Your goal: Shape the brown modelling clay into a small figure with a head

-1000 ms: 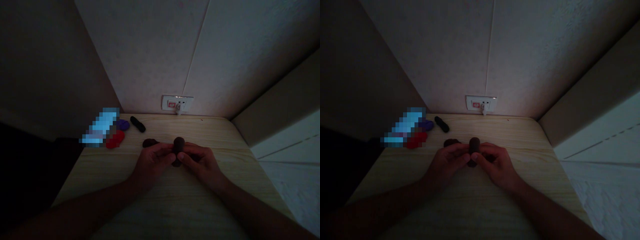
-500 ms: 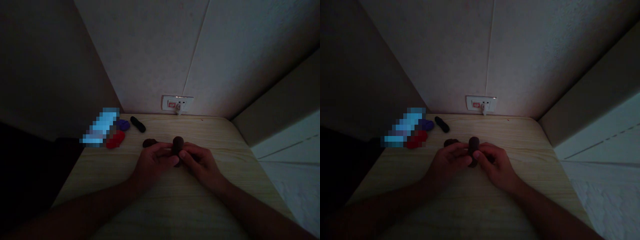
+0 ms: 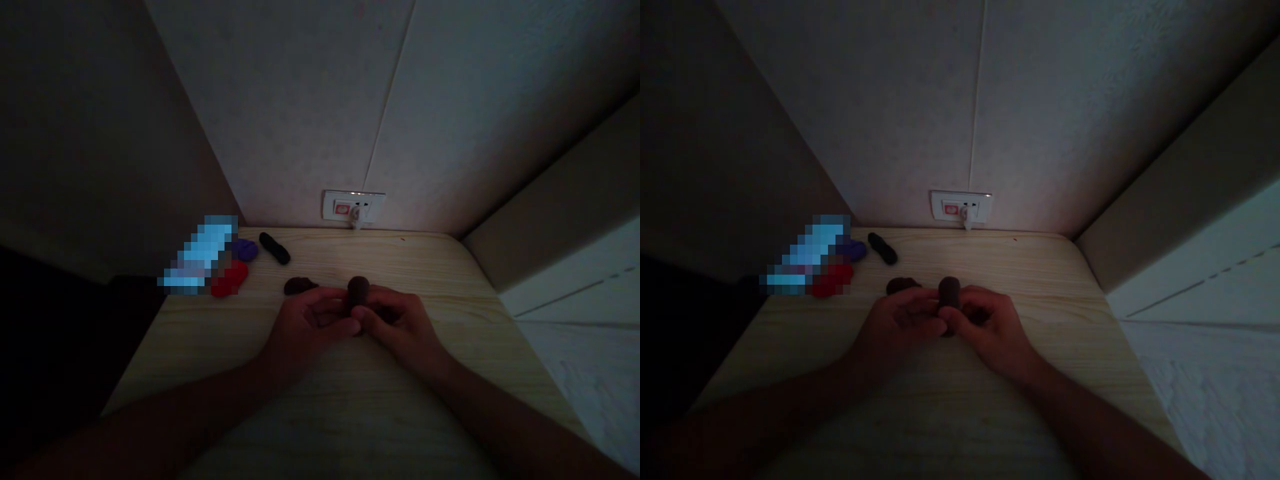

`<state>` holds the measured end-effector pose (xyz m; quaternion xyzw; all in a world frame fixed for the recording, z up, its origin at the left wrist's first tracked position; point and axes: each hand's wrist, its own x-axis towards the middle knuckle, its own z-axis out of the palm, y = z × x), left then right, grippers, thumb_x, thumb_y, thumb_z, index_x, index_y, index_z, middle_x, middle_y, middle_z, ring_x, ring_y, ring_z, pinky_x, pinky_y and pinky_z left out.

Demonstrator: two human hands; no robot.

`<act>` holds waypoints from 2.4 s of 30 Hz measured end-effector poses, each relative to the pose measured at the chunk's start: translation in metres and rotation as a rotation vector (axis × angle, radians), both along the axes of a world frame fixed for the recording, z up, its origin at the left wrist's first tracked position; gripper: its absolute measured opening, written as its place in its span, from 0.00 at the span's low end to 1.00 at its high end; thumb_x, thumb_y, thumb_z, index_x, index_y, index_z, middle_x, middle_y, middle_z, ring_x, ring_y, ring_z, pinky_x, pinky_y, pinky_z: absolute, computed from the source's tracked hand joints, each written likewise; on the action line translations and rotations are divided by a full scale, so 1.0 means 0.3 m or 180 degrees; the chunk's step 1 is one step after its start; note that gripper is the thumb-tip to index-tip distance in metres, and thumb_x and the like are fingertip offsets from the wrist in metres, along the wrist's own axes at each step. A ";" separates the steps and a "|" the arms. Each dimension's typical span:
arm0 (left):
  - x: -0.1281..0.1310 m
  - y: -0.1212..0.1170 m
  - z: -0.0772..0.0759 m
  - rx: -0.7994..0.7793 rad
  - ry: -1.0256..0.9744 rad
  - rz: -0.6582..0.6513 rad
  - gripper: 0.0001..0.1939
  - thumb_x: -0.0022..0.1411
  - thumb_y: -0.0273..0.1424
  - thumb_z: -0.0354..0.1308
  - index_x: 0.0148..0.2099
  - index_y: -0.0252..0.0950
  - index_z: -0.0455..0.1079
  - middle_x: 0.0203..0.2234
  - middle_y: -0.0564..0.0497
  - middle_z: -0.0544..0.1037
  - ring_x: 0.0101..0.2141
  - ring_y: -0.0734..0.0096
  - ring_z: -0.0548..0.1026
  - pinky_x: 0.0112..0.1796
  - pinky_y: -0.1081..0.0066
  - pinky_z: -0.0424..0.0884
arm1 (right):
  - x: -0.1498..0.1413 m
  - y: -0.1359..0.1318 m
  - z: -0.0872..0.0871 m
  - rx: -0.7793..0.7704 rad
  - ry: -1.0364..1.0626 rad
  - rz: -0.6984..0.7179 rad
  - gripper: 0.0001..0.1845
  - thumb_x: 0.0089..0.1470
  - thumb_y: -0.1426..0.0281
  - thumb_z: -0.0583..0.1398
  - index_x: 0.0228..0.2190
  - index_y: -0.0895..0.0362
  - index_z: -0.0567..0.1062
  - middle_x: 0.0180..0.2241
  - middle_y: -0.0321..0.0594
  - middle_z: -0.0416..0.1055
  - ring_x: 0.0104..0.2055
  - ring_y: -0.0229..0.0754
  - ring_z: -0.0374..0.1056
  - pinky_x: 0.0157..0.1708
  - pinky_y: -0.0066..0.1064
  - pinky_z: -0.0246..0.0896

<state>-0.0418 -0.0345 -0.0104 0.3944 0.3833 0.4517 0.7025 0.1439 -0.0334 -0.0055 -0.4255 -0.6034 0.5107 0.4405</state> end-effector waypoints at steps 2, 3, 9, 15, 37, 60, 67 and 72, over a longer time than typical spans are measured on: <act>0.000 0.005 -0.001 -0.0063 -0.0070 0.0115 0.17 0.50 0.28 0.78 0.43 0.37 0.82 0.36 0.48 0.88 0.37 0.63 0.86 0.41 0.65 0.82 | 0.002 0.003 0.012 0.0103 0.0003 0.0140 0.16 0.60 0.55 0.68 0.31 0.55 0.84 0.30 0.39 0.75 0.29 0.39 0.68 0.28 0.29 0.64; 0.001 0.006 0.000 -0.0102 -0.0125 0.0163 0.16 0.50 0.29 0.78 0.43 0.38 0.83 0.36 0.49 0.88 0.36 0.65 0.86 0.41 0.67 0.82 | 0.002 0.004 0.017 0.0156 -0.0012 0.0208 0.17 0.62 0.55 0.66 0.32 0.55 0.84 0.31 0.39 0.75 0.30 0.39 0.68 0.28 0.29 0.64; -0.001 0.011 -0.003 -0.0166 -0.0443 0.0087 0.13 0.53 0.32 0.78 0.42 0.41 0.85 0.35 0.50 0.88 0.35 0.70 0.85 0.40 0.73 0.81 | 0.006 0.009 0.021 0.0072 0.0114 0.0314 0.14 0.62 0.57 0.67 0.32 0.53 0.86 0.34 0.40 0.76 0.34 0.41 0.69 0.29 0.29 0.63; -0.003 0.015 -0.017 -0.0188 -0.0403 0.0124 0.11 0.54 0.35 0.77 0.40 0.39 0.86 0.34 0.49 0.88 0.33 0.70 0.85 0.37 0.72 0.81 | 0.009 0.010 0.012 0.0068 0.0202 0.0365 0.16 0.61 0.57 0.67 0.29 0.54 0.86 0.34 0.41 0.77 0.31 0.38 0.68 0.28 0.28 0.63; -0.007 0.014 -0.030 0.0002 -0.0296 -0.0043 0.16 0.54 0.31 0.77 0.46 0.40 0.85 0.40 0.47 0.88 0.37 0.64 0.86 0.40 0.68 0.81 | 0.011 0.010 0.007 -0.0058 0.0188 0.0314 0.16 0.58 0.56 0.70 0.33 0.56 0.85 0.26 0.36 0.74 0.26 0.36 0.65 0.26 0.27 0.60; -0.002 0.010 -0.007 0.0075 -0.0042 -0.0138 0.23 0.50 0.27 0.78 0.49 0.36 0.82 0.44 0.43 0.87 0.45 0.56 0.86 0.50 0.58 0.81 | 0.011 -0.001 0.001 -0.0164 -0.0142 0.0208 0.16 0.58 0.56 0.69 0.36 0.58 0.81 0.27 0.36 0.71 0.29 0.39 0.65 0.29 0.29 0.60; -0.005 0.010 -0.002 0.0124 0.0028 -0.0124 0.22 0.53 0.29 0.76 0.51 0.37 0.82 0.45 0.43 0.87 0.47 0.53 0.85 0.52 0.55 0.80 | 0.015 0.011 0.001 -0.0282 -0.0085 0.0232 0.17 0.57 0.55 0.70 0.35 0.57 0.84 0.24 0.35 0.73 0.26 0.37 0.65 0.26 0.29 0.60; -0.005 0.009 -0.009 0.0160 -0.0163 -0.0112 0.19 0.56 0.31 0.75 0.51 0.39 0.83 0.42 0.45 0.88 0.36 0.60 0.86 0.42 0.60 0.82 | 0.016 0.020 0.012 -0.0381 0.0402 0.0595 0.16 0.58 0.56 0.70 0.38 0.56 0.85 0.26 0.36 0.77 0.24 0.36 0.70 0.27 0.28 0.69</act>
